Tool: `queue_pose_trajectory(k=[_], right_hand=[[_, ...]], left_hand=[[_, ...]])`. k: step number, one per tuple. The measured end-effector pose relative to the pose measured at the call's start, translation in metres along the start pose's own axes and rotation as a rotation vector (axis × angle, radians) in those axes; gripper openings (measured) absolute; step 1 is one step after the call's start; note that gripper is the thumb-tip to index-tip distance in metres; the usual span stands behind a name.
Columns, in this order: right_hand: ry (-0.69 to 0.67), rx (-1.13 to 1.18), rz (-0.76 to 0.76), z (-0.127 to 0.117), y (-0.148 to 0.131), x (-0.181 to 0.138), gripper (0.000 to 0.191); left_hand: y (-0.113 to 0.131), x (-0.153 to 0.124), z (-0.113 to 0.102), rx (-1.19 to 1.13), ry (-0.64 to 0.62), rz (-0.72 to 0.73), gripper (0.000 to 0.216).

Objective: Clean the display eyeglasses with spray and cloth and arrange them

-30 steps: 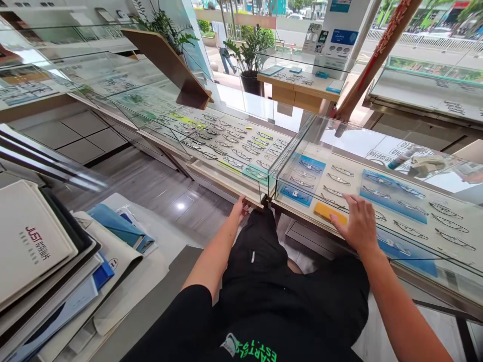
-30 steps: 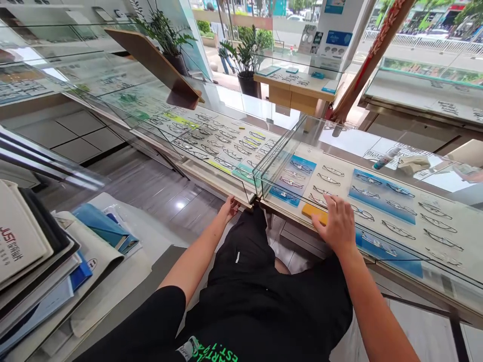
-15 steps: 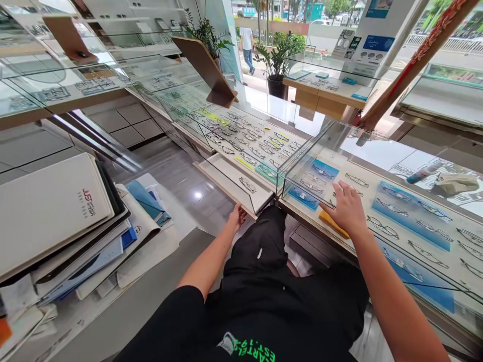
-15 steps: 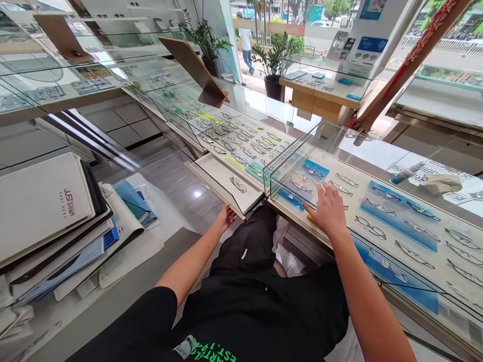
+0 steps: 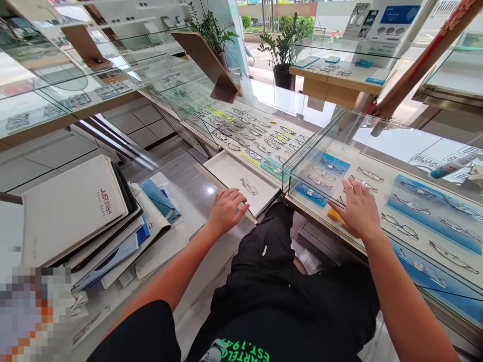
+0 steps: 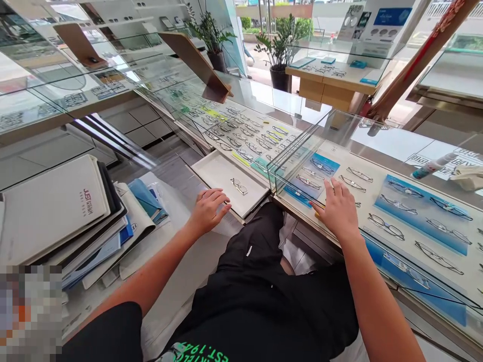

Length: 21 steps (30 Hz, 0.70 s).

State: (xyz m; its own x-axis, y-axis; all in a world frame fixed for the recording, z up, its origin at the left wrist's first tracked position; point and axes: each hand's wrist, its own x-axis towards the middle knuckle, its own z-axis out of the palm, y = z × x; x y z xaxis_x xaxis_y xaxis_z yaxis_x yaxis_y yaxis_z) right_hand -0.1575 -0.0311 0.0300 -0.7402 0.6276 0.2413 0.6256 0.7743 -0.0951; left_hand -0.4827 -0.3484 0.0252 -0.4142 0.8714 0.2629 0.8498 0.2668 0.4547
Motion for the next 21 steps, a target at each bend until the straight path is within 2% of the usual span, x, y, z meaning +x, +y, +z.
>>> queue_pose_trajectory(k=[4,11,16,19,21], right_hand=[[-0.001,-0.008,-0.003,0.000,0.000,0.000,0.081],[-0.031,-0.011,0.007,-0.002,-0.002,-0.001,0.083],[-0.003,0.011,-0.004,-0.001,-0.002,-0.001,0.083],[0.008,0.015,-0.011,0.000,0.000,-0.002,0.083],[0.010,0.009,-0.014,0.000,0.000,-0.002,0.083]], left_hand=[[0.002,0.011,-0.019,0.045,-0.092,-0.055,0.031],[-0.008,-0.002,-0.039,-0.178,-0.164,-0.307,0.038],[-0.013,-0.009,-0.049,-0.142,-0.238,-0.355,0.042],[-0.027,-0.022,-0.047,-0.145,-0.268,-0.358,0.039],[-0.050,-0.032,-0.044,-0.220,-0.213,-0.502,0.039]])
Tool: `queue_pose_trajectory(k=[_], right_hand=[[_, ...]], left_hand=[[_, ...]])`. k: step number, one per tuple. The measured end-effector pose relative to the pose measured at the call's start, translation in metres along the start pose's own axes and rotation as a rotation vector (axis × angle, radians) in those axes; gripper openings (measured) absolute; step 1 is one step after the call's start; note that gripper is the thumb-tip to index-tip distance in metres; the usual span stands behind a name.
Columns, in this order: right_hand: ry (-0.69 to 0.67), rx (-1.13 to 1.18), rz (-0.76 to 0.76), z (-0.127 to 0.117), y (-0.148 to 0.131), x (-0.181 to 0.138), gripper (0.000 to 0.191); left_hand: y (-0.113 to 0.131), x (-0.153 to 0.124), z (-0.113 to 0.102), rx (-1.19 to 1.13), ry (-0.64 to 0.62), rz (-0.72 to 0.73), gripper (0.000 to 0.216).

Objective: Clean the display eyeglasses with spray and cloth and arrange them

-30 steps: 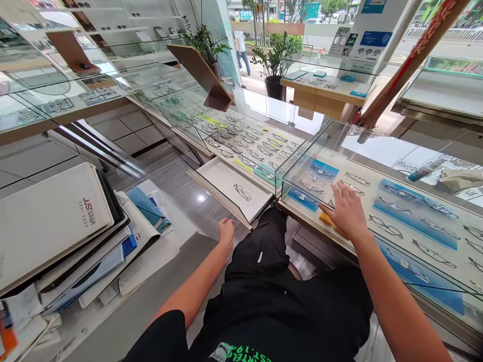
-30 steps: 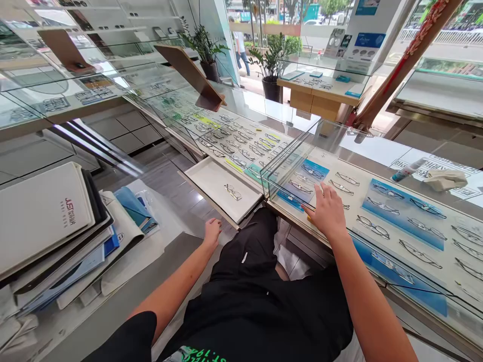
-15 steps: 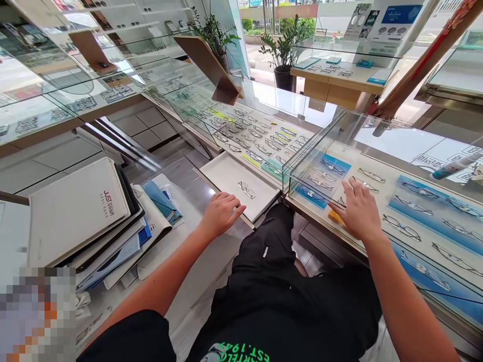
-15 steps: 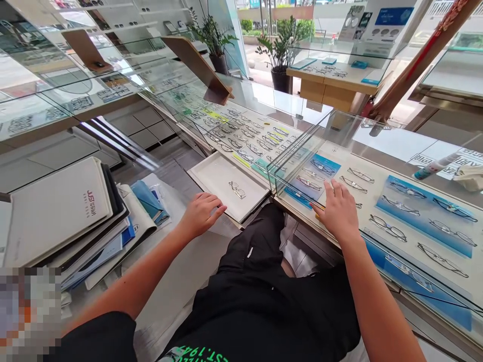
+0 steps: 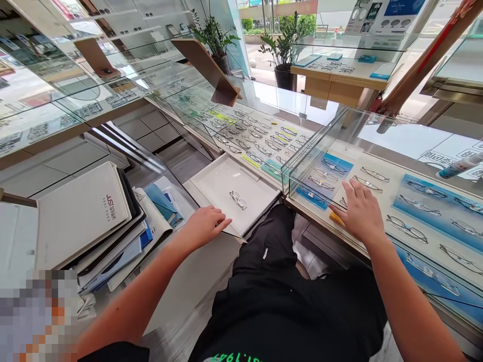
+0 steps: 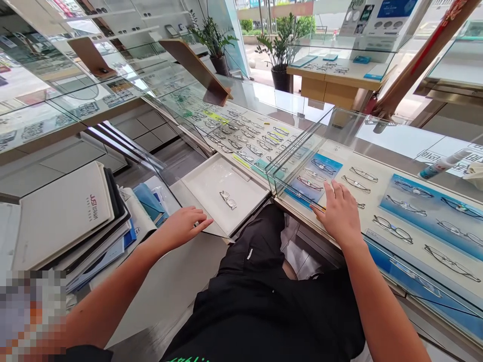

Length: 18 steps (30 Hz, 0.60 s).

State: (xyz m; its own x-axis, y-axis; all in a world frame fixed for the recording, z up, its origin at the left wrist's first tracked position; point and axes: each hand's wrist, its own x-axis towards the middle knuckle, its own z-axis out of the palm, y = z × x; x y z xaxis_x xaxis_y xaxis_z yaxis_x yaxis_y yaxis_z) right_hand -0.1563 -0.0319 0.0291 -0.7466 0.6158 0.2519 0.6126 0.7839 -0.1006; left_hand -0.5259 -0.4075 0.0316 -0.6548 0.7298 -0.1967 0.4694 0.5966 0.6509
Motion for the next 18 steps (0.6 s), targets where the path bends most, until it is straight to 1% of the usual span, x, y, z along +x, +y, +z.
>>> queue_pose_trajectory(k=[2,3,5,6,7,8,9,10,11,14,16,18], right_hand=[[0.007,-0.005,-0.004,0.001,0.000,0.000,0.082],[0.011,-0.007,-0.005,0.001,0.000,0.000,0.082],[0.013,-0.008,-0.002,0.002,0.000,0.000,0.081],[0.011,-0.008,0.000,0.002,0.000,0.000,0.080],[0.007,-0.007,0.002,0.002,-0.001,0.000,0.080],[0.004,-0.005,0.005,0.002,-0.001,0.000,0.080],[0.002,-0.004,0.006,0.003,-0.001,0.000,0.080],[0.001,-0.003,0.008,0.003,-0.001,0.000,0.080],[0.002,-0.004,0.008,0.004,-0.002,0.000,0.080],[0.014,-0.003,0.005,0.004,-0.003,-0.001,0.081],[0.026,0.002,0.003,0.003,-0.004,-0.001,0.080],[0.034,0.001,0.004,0.002,-0.005,-0.001,0.077]], left_hand=[[-0.027,0.011,-0.003,-0.127,0.089,-0.205,0.042],[-0.037,0.021,-0.005,-0.118,0.094,-0.266,0.043],[-0.045,0.049,-0.006,-0.022,0.018,-0.301,0.047],[-0.042,0.067,-0.005,0.012,-0.022,-0.277,0.048],[-0.033,0.087,0.000,0.026,-0.062,-0.240,0.048],[-0.021,0.108,0.006,0.044,-0.129,-0.163,0.046],[-0.005,0.129,0.015,0.073,-0.172,-0.013,0.042],[0.012,0.150,0.026,0.094,-0.152,0.160,0.039],[0.029,0.170,0.038,0.090,-0.129,0.242,0.034],[0.070,0.224,0.073,0.108,-0.081,0.386,0.024],[0.086,0.254,0.088,0.168,-0.089,0.469,0.029],[0.094,0.280,0.097,0.272,-0.119,0.556,0.037]])
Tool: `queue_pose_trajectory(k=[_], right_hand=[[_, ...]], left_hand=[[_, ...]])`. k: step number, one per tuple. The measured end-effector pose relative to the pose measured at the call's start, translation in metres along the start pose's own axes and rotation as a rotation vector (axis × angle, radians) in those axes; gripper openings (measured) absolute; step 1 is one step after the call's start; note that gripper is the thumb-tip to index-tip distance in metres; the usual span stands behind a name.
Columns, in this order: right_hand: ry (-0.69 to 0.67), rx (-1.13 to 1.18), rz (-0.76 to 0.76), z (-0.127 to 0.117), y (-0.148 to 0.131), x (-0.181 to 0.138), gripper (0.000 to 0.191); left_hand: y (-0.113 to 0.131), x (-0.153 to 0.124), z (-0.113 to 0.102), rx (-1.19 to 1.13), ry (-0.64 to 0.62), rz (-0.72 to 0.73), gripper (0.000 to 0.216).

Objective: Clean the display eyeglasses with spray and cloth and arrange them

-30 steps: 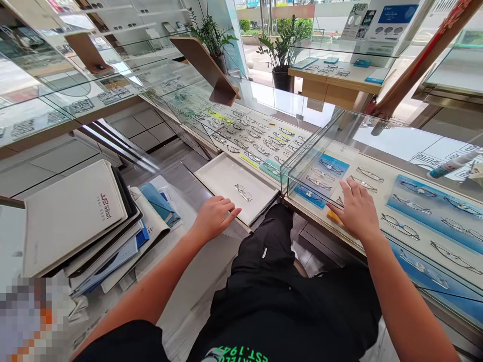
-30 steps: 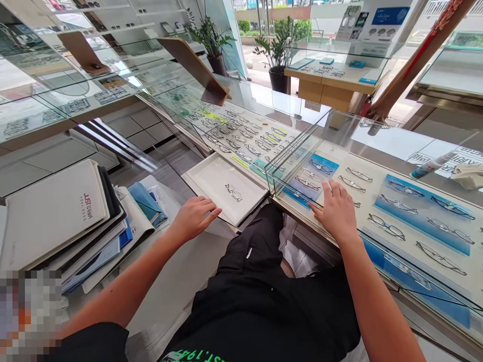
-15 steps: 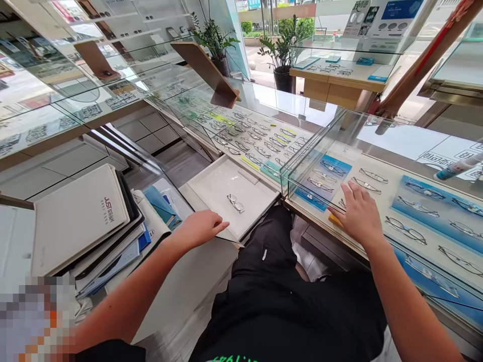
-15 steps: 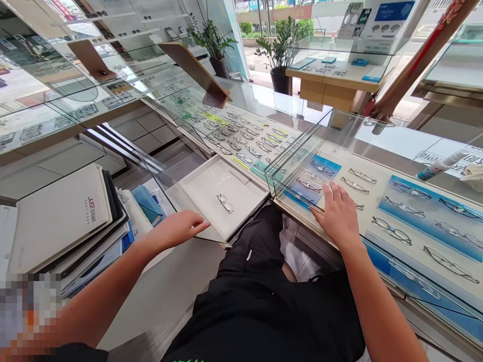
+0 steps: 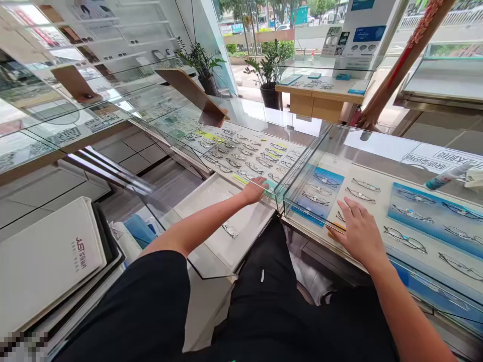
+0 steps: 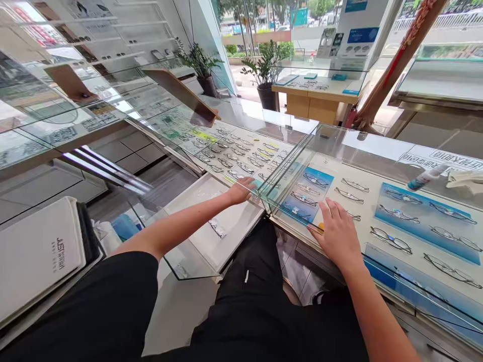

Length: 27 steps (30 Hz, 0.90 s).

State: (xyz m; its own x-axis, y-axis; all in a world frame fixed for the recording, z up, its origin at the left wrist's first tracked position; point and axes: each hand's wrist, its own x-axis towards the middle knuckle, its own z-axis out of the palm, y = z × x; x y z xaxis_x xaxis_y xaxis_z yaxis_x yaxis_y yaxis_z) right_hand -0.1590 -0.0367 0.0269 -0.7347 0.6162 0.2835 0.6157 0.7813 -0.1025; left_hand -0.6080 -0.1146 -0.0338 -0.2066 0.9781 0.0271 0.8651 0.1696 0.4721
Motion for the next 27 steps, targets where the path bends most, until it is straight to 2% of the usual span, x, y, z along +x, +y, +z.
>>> queue_pose_trajectory(k=[3,8,16,20,27], right_hand=[[0.004,-0.009,0.007,-0.001,-0.002,0.000,0.074],[-0.003,-0.010,0.037,-0.002,-0.005,0.001,0.070],[-0.022,-0.013,0.059,-0.005,-0.009,0.003,0.069],[-0.031,-0.026,0.064,-0.008,-0.011,0.004,0.066],[-0.035,-0.025,0.072,-0.008,-0.012,0.004,0.069]], left_hand=[[-0.012,0.030,0.004,0.189,-0.084,0.113,0.038],[-0.024,0.059,0.009,0.436,-0.164,0.219,0.020],[-0.018,0.093,0.012,0.557,-0.280,0.419,0.016],[-0.011,0.107,0.012,0.526,-0.329,0.423,0.014],[-0.008,0.124,0.010,0.464,-0.433,0.312,0.008]])
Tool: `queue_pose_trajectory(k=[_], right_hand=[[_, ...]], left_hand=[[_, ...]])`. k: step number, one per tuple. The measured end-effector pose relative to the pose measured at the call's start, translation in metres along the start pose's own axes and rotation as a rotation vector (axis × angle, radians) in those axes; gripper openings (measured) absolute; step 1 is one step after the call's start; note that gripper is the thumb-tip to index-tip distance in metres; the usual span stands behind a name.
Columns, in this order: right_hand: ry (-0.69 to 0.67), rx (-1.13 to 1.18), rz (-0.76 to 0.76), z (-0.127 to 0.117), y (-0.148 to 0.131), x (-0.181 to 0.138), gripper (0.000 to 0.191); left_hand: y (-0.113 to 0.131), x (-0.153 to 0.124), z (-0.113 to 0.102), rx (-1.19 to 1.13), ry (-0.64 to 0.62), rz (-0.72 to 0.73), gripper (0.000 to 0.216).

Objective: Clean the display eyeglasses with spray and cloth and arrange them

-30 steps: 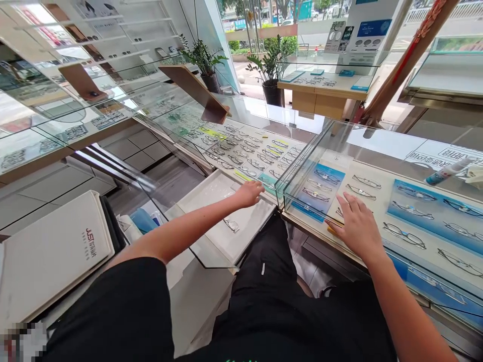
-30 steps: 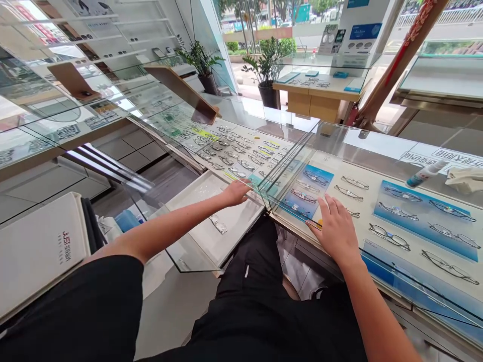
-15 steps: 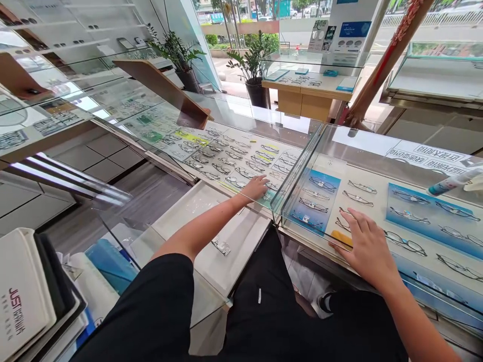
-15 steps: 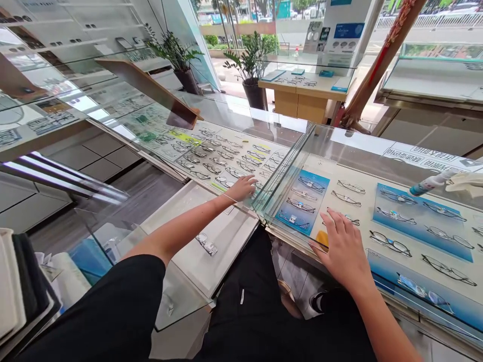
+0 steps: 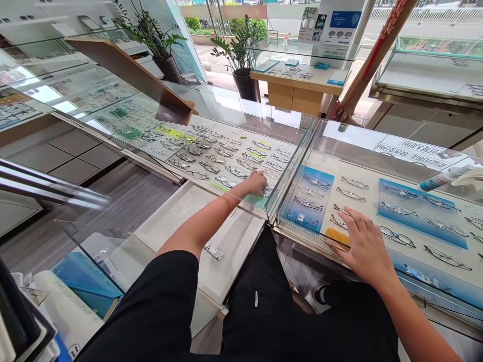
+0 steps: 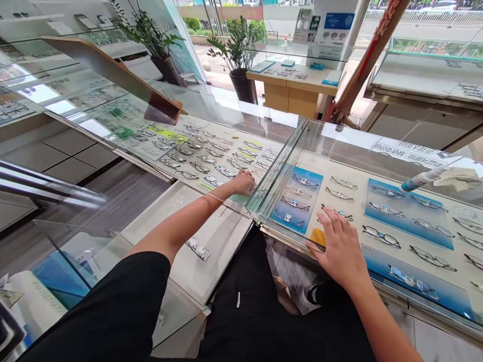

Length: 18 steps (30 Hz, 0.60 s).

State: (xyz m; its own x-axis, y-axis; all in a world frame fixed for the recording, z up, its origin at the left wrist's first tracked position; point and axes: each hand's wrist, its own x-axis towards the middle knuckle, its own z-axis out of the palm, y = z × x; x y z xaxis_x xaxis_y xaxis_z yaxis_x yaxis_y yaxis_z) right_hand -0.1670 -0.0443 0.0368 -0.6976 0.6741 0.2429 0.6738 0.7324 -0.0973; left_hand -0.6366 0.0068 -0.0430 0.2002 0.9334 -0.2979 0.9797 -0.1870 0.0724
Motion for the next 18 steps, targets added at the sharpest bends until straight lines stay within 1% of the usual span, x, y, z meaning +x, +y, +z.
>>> queue_pose_trajectory(k=[4,7,11,14,18], right_hand=[[0.003,0.002,0.005,0.001,0.000,0.000,0.071],[0.004,-0.001,0.008,0.000,-0.001,0.001,0.069],[0.012,0.003,0.006,0.000,-0.001,0.001,0.065],[0.014,0.007,0.010,0.001,-0.001,0.001,0.066],[0.009,0.012,0.016,0.003,0.000,0.001,0.069]], left_hand=[[0.001,0.006,-0.001,-0.005,-0.020,-0.021,0.010],[0.003,0.008,-0.001,-0.009,-0.008,-0.054,0.012],[0.004,0.003,-0.002,-0.031,0.022,-0.100,0.015],[0.002,-0.013,-0.003,-0.054,0.049,-0.127,0.017],[0.004,-0.052,-0.005,-0.065,0.079,-0.165,0.014]])
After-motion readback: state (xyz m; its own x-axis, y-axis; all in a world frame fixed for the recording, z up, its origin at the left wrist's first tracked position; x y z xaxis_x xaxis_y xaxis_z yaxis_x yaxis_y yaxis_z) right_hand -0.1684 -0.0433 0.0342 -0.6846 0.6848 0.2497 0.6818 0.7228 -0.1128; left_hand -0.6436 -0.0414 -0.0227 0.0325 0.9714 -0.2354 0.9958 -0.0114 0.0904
